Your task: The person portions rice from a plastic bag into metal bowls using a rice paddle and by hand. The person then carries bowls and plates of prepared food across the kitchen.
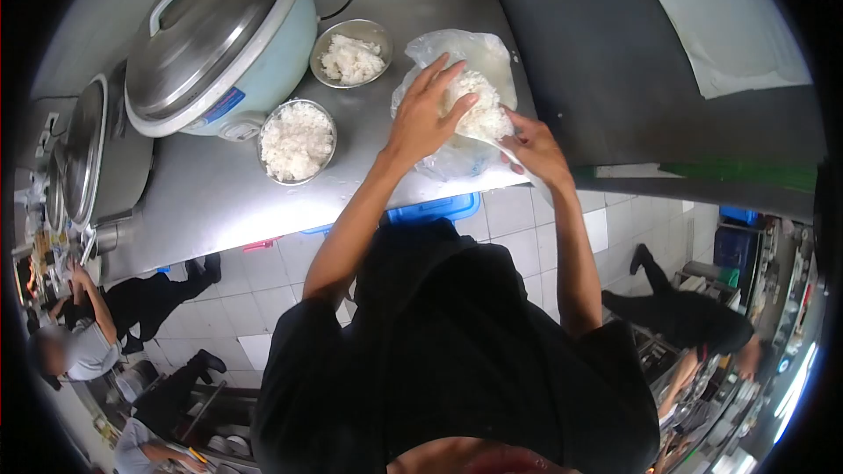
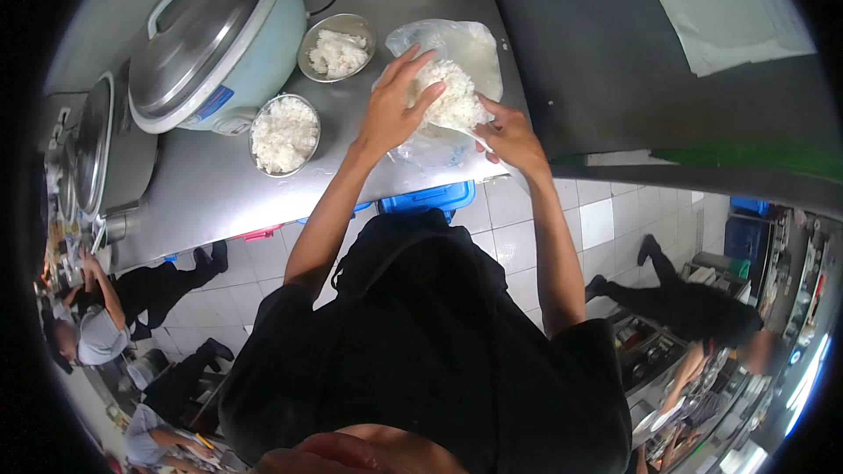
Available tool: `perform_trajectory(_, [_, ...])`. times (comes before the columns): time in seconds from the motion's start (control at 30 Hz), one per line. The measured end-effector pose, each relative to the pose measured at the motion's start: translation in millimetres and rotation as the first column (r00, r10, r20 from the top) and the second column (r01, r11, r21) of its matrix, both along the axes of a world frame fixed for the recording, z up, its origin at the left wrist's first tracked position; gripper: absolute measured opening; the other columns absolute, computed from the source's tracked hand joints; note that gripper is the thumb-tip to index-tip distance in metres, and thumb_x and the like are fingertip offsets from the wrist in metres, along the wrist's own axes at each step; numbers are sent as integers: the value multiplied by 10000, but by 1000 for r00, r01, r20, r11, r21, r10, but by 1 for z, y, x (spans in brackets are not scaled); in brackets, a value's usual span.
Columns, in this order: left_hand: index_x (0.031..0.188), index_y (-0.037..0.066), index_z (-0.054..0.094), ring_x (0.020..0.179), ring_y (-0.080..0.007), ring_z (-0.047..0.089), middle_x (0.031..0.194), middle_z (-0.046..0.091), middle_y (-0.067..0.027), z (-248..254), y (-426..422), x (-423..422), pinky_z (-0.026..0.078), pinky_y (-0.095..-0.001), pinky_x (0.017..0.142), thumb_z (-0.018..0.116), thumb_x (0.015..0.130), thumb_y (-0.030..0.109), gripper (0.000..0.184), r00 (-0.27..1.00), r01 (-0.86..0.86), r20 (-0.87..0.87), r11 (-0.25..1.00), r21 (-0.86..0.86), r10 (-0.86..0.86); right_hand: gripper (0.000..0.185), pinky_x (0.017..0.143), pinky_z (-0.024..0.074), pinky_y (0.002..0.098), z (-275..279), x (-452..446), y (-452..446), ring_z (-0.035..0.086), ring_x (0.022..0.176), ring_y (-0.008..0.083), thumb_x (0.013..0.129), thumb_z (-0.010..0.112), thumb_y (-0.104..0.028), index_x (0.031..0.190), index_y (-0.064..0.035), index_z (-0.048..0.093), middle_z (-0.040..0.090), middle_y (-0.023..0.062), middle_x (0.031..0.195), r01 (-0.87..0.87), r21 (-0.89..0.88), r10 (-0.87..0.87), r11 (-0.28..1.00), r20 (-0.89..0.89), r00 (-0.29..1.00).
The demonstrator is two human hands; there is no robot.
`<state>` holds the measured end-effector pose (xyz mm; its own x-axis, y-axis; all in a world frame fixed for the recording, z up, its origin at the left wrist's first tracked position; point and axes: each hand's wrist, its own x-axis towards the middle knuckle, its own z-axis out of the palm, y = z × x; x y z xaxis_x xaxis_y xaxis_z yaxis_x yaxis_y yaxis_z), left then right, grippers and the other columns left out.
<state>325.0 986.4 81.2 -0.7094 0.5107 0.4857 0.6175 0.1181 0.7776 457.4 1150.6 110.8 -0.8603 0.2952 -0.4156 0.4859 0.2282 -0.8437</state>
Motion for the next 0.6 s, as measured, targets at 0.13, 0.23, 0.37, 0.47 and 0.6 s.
perform_trajectory(0.13, [1186,71,589,1092,-354,556,1246,546,-184,14,-3,-27,444,-391,923,638,865,313,405,996,-75,-44,996,57,77,512,407,359,239,36,-37,-1,443,448,78,861,544,-27,1363,-44,448,569,64,639,-130,-31,125,991,-114,986])
perform_trajectory(0.23, [1116,74,620,979,-334,603,1138,601,-161,29,-22,-63,471,-381,846,630,869,301,336,990,-142,-4,985,98,143,477,432,385,235,48,-91,-8,453,455,83,864,551,-55,1333,-27,467,580,59,673,-228,-2,226,974,-140,964])
perform_trajectory(0.37, [1119,84,635,1011,-346,601,1096,633,-173,6,-43,-143,459,-378,875,555,909,362,357,967,-249,62,967,46,246,482,471,436,273,34,-180,-14,504,464,117,852,585,-121,1316,-38,484,608,86,706,-341,138,355,930,-99,930])
perform_trajectory(0.47, [1135,80,632,1047,-361,586,1109,629,-195,-33,-58,-174,444,-389,910,507,920,431,431,946,-268,166,959,-88,280,496,560,503,354,9,-222,-40,612,557,216,846,569,-138,1323,-48,466,648,118,753,-370,510,431,777,-2,902])
perform_trajectory(0.6, [1136,32,613,1037,-396,571,1125,611,-217,-97,-79,-175,437,-424,916,556,892,313,376,909,-389,64,893,-227,413,560,900,411,540,-99,-237,-86,613,974,369,859,488,-110,1401,-65,358,486,205,1259,-120,971,386,205,32,922])
